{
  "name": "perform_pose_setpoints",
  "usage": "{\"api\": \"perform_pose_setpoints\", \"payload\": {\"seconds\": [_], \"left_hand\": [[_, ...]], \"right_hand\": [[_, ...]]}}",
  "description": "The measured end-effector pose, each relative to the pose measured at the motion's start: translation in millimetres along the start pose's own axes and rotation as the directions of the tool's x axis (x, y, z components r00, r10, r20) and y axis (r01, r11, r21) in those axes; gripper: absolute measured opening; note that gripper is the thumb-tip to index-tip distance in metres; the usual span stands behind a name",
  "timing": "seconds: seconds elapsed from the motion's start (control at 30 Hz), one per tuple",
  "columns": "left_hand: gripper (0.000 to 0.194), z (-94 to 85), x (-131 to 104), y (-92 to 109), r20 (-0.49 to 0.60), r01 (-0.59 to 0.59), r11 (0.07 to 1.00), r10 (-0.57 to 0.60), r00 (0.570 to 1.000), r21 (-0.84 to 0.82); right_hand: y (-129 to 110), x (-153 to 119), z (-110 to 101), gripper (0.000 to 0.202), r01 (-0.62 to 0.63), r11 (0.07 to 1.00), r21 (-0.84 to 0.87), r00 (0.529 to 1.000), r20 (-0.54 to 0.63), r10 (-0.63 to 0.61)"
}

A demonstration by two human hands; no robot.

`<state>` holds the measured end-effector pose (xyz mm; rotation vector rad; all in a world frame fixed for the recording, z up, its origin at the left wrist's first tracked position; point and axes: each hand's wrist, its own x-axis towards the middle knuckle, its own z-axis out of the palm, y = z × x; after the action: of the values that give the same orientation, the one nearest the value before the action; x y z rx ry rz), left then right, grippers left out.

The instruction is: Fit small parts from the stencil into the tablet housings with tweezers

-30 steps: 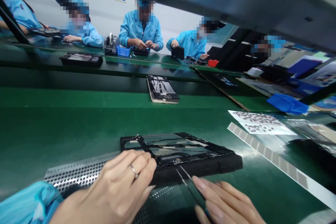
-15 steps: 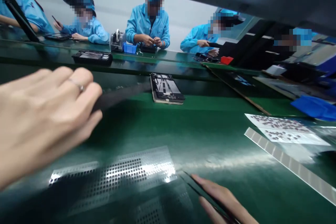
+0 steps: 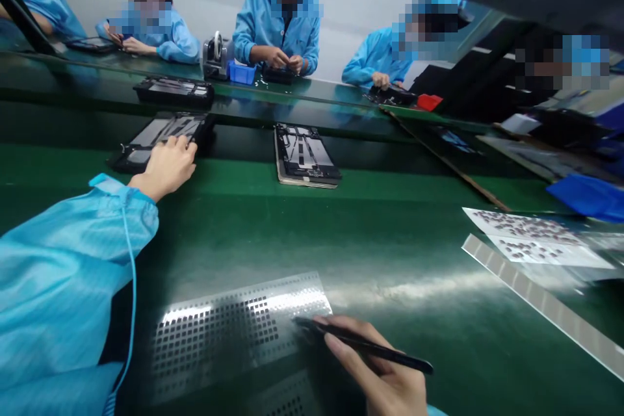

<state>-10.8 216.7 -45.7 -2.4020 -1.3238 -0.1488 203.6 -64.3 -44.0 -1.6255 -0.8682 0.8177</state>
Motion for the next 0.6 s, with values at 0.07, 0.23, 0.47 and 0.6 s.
{"api": "perform_pose_setpoints", "payload": {"seconds": [0.07,0.23,0.47,0.6], "left_hand": [[0.022,6.4,-3,3,0.024,-0.021,0.999,0.022,0.999,-0.044],[0.022,-18.4,-41,41,0.022,-0.242,0.962,0.247,0.969,-0.127],[0.035,-62.4,-136,111,-0.183,-0.669,0.652,0.653,0.735,-0.357],[0.040,-59.2,-152,123,-0.163,-0.662,0.634,0.661,0.732,-0.400]], "right_hand": [[0,-1,3,0.006,-0.046,0.999,0.016,0.999,0.028,0.046],[1,2,11,0.005,-0.165,0.984,0.070,0.981,0.117,0.157],[17,14,15,0.006,-0.081,0.996,0.032,0.981,0.182,0.074],[17,14,12,0.004,-0.106,0.994,0.036,0.984,0.148,0.099]]}}
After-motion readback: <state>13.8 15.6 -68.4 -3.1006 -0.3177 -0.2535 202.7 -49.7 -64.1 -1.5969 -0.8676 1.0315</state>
